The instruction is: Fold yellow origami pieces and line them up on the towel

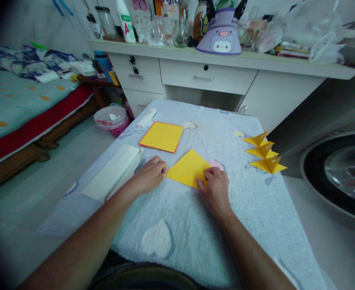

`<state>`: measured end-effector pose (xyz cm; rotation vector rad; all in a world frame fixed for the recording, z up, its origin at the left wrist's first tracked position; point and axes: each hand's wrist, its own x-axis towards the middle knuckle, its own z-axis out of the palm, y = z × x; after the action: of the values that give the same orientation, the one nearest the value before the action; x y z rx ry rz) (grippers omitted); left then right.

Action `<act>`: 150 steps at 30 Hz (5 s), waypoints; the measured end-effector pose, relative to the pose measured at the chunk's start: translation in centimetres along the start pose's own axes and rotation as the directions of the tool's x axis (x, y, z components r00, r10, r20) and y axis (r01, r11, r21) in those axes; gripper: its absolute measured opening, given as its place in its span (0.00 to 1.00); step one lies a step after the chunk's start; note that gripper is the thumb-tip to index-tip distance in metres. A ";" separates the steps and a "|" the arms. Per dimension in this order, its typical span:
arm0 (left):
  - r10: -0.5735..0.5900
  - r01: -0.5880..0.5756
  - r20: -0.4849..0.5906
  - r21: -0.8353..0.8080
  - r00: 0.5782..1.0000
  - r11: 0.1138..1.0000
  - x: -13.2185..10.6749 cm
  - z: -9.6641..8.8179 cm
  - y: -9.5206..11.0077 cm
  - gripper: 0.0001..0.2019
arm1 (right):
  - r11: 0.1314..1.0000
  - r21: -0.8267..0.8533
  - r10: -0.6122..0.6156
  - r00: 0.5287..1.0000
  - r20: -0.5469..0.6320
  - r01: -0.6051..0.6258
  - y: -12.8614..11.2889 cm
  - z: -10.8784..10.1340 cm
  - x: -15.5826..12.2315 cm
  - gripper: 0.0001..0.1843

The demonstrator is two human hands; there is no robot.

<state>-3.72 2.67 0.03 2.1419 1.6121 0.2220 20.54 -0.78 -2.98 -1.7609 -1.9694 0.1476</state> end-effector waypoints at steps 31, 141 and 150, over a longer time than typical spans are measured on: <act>-0.040 0.042 -0.026 0.064 0.999 0.997 -0.5 -0.7 1.3 0.04 | 1.000 -0.027 0.014 1.000 0.023 -0.013 -0.3 -0.2 -0.1 0.07; 0.515 -0.486 -0.030 0.291 0.856 0.824 -4.3 5.7 5.0 0.29 | 0.994 -0.079 0.061 0.992 -0.107 -0.070 -0.9 -1.9 -1.1 0.02; 0.514 -0.488 -0.039 0.260 0.857 0.833 -4.2 6.2 5.1 0.32 | 0.971 0.159 -0.212 0.949 0.233 0.177 -2.9 -2.7 -1.9 0.20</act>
<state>1.86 -3.94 -2.61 2.7655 1.1347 0.3205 19.14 -3.75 -0.04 -1.5109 -2.2392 0.4442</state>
